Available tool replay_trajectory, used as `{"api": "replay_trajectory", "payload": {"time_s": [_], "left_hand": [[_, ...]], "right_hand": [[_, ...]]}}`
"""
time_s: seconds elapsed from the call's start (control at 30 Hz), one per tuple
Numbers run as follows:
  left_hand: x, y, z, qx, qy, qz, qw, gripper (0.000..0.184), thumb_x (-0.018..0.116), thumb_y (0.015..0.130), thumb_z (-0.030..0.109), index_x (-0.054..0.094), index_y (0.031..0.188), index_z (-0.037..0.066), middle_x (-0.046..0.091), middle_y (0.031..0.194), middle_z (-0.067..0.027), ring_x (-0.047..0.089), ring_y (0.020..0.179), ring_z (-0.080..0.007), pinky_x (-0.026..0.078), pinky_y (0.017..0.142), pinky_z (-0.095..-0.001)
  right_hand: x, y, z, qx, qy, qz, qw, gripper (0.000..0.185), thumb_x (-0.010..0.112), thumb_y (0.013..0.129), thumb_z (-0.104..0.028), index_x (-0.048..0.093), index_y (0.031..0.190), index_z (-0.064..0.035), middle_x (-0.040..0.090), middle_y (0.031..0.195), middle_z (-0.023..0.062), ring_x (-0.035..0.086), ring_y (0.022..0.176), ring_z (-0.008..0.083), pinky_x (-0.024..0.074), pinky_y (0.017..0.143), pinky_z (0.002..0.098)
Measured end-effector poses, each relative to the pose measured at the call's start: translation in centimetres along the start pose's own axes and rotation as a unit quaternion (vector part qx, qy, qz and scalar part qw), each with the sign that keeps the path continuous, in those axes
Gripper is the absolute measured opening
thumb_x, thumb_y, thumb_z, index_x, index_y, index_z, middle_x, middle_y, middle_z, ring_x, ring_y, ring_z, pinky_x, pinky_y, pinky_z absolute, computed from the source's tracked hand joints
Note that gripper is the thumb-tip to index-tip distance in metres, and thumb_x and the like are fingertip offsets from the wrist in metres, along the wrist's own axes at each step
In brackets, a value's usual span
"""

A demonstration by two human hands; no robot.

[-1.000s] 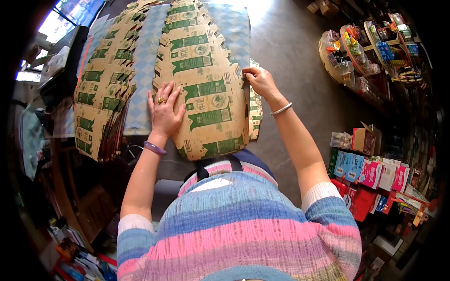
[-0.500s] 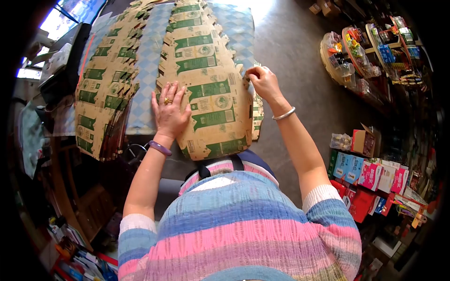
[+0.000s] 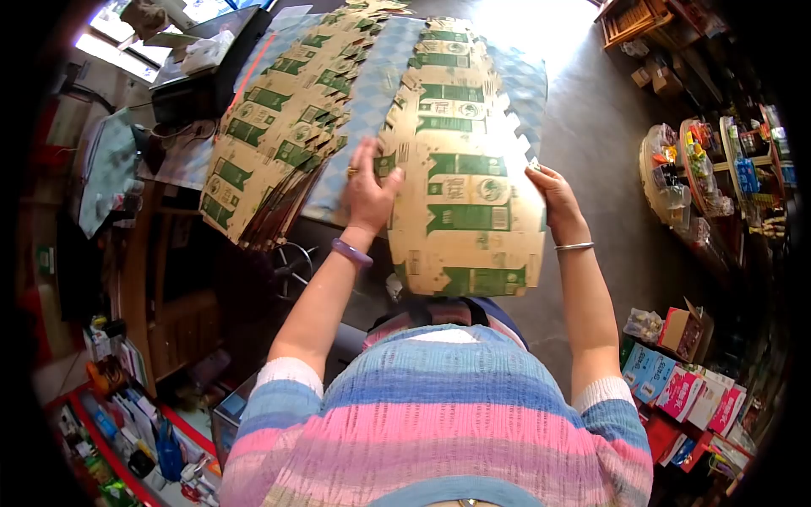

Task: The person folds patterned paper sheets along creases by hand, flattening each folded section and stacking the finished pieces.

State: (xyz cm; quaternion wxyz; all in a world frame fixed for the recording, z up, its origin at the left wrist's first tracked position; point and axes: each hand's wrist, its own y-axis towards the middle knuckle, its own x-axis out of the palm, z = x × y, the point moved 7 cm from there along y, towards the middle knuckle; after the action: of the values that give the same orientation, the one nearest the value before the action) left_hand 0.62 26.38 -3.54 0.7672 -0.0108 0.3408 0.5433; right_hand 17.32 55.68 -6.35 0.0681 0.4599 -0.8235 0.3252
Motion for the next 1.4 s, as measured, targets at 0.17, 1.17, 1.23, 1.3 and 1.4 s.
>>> {"api": "replay_trajectory", "payload": {"time_s": [0.17, 1.17, 1.23, 1.3, 1.4], "left_hand": [[0.3, 0.6, -4.3, -0.291, -0.516, -0.008, 0.806, 0.042, 0.059, 0.091, 0.001, 0.048, 0.131, -0.005, 0.057, 0.129, -0.016, 0.058, 0.116, -0.0207, 0.048, 0.1, -0.0333], [1.4, 0.8, 3.5, -0.216, -0.811, -0.128, 0.529, 0.048, 0.055, 0.096, 0.023, 0.047, 0.143, 0.015, 0.046, 0.146, -0.0126, 0.045, 0.132, -0.0329, 0.037, 0.11, -0.052], [1.4, 0.8, 3.9, -0.213, -0.822, -0.123, 0.514, 0.049, 0.056, 0.095, 0.023, 0.047, 0.142, 0.015, 0.047, 0.145, -0.0132, 0.046, 0.131, -0.0337, 0.037, 0.109, -0.0522], [1.5, 0.7, 3.6, -0.206, -0.823, -0.117, 0.516, 0.049, 0.057, 0.094, 0.023, 0.047, 0.142, 0.015, 0.048, 0.144, -0.0136, 0.047, 0.13, -0.0343, 0.038, 0.109, -0.0522], [1.8, 0.5, 2.3, -0.197, -0.817, -0.098, 0.534, 0.048, 0.057, 0.094, 0.022, 0.048, 0.141, 0.015, 0.049, 0.143, -0.0141, 0.048, 0.13, -0.0345, 0.039, 0.108, -0.0519]], "right_hand": [[1.5, -1.4, -0.1, 0.035, 0.088, -0.031, 0.995, 0.022, 0.06, 0.093, -0.007, 0.061, 0.11, 0.0062, 0.07, 0.099, 0.0127, 0.07, 0.077, 0.0176, 0.0585, 0.068, 0.0267], [3.0, -2.7, 1.4, -0.132, 0.313, -0.174, 0.924, 0.044, 0.057, 0.095, -0.014, 0.047, 0.138, -0.0087, 0.055, 0.134, 0.0146, 0.057, 0.12, 0.0295, 0.0496, 0.1, 0.0431], [2.0, -1.9, 1.8, -0.145, 0.309, -0.183, 0.922, 0.044, 0.057, 0.095, -0.012, 0.047, 0.138, -0.0084, 0.054, 0.134, 0.015, 0.057, 0.119, 0.0295, 0.0495, 0.1, 0.0429], [1.2, -1.4, 2.5, -0.136, 0.311, -0.177, 0.924, 0.043, 0.057, 0.095, -0.011, 0.047, 0.138, -0.008, 0.055, 0.134, 0.0152, 0.057, 0.119, 0.0294, 0.0495, 0.1, 0.0427], [1.0, -1.1, 2.9, -0.126, 0.307, -0.19, 0.924, 0.039, 0.056, 0.096, -0.009, 0.05, 0.135, -0.01, 0.056, 0.131, 0.0152, 0.058, 0.117, 0.0298, 0.0509, 0.098, 0.0429]]}}
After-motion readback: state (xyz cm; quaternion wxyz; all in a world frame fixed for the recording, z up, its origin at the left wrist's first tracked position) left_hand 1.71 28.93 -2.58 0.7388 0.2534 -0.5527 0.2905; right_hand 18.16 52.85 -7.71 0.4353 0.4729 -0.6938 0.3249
